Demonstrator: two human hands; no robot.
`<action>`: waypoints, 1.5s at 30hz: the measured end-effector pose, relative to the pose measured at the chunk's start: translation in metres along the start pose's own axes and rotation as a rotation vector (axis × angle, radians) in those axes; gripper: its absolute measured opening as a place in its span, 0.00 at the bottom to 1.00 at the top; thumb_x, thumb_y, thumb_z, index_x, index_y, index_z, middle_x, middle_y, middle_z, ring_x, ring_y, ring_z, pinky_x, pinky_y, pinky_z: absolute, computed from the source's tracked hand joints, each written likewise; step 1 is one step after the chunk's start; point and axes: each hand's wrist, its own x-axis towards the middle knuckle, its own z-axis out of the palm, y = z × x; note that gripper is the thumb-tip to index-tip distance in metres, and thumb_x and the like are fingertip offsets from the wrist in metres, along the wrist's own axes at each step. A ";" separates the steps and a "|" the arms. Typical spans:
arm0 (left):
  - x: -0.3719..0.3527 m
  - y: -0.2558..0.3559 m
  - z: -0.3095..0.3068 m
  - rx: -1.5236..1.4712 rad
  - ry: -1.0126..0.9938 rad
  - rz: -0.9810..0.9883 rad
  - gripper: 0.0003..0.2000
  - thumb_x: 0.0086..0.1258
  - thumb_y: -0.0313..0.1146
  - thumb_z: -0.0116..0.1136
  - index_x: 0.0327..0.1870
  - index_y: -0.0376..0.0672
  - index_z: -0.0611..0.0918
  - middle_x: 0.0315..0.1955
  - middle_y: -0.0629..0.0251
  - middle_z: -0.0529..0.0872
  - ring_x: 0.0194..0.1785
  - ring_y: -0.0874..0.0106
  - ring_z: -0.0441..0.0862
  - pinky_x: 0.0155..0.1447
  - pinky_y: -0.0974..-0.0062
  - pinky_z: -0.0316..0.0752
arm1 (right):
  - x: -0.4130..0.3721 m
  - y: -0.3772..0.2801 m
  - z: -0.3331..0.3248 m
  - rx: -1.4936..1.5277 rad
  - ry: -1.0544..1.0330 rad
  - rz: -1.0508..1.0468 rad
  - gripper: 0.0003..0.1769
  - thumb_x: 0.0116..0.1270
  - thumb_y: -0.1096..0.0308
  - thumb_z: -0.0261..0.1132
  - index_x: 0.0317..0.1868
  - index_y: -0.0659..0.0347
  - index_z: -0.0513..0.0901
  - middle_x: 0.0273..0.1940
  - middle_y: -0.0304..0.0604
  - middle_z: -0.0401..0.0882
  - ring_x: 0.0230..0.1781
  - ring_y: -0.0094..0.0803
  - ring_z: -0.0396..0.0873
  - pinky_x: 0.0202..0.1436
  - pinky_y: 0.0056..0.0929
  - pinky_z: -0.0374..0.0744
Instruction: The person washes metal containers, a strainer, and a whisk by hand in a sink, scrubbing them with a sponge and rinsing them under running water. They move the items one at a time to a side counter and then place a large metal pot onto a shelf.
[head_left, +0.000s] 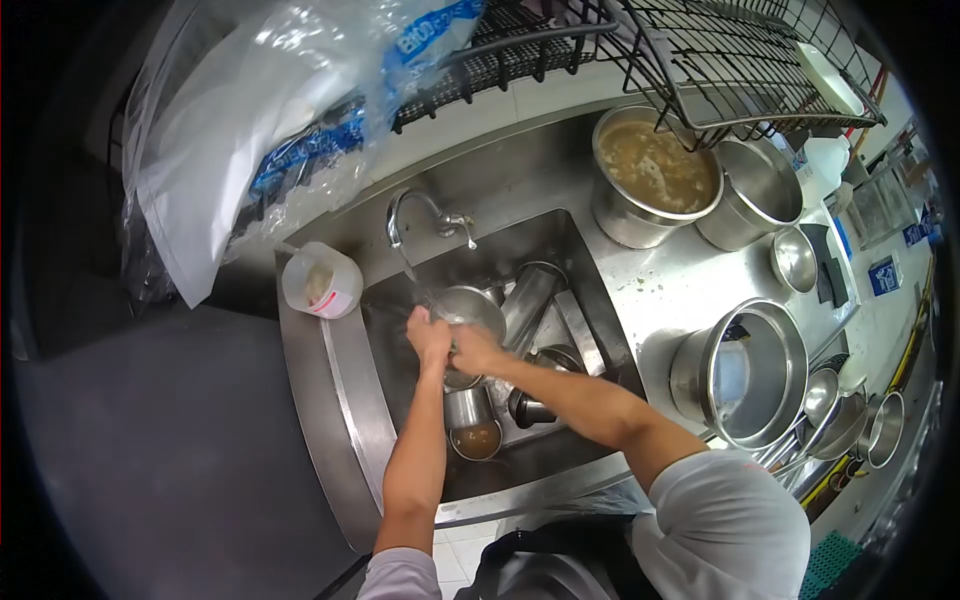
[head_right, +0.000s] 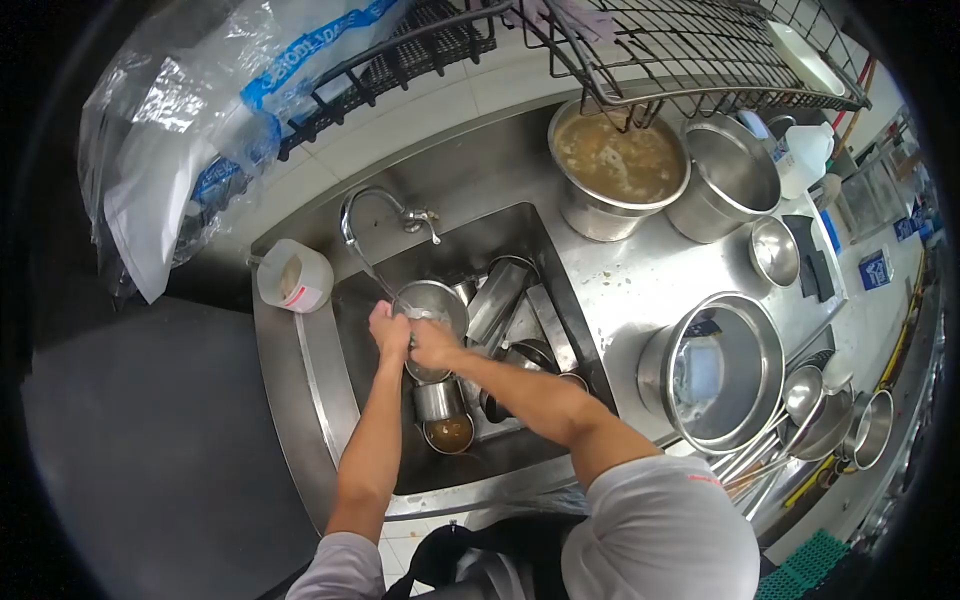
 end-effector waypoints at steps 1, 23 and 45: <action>0.007 0.006 -0.004 0.078 -0.116 -0.023 0.03 0.50 0.20 0.52 0.23 0.34 0.71 0.22 0.56 0.77 0.30 0.76 0.74 0.32 0.66 0.65 | 0.000 -0.008 0.006 0.166 0.085 0.060 0.26 0.56 0.70 0.67 0.57 0.67 0.78 0.49 0.62 0.82 0.52 0.54 0.81 0.57 0.46 0.78; -0.019 -0.110 0.007 -1.601 0.193 -1.027 0.13 0.78 0.36 0.53 0.58 0.41 0.80 0.57 0.63 0.82 0.64 0.67 0.75 0.74 0.53 0.64 | 0.017 0.029 0.007 1.713 0.476 0.581 0.27 0.69 0.47 0.67 0.62 0.50 0.75 0.60 0.39 0.75 0.60 0.41 0.73 0.62 0.54 0.73; -0.010 0.014 -0.089 -0.758 -0.270 -0.343 0.14 0.79 0.39 0.52 0.53 0.38 0.79 0.45 0.59 0.85 0.47 0.68 0.82 0.55 0.65 0.78 | 0.071 0.048 -0.029 1.420 -0.002 0.260 0.21 0.72 0.54 0.54 0.52 0.60 0.81 0.46 0.45 0.85 0.49 0.42 0.83 0.57 0.46 0.79</action>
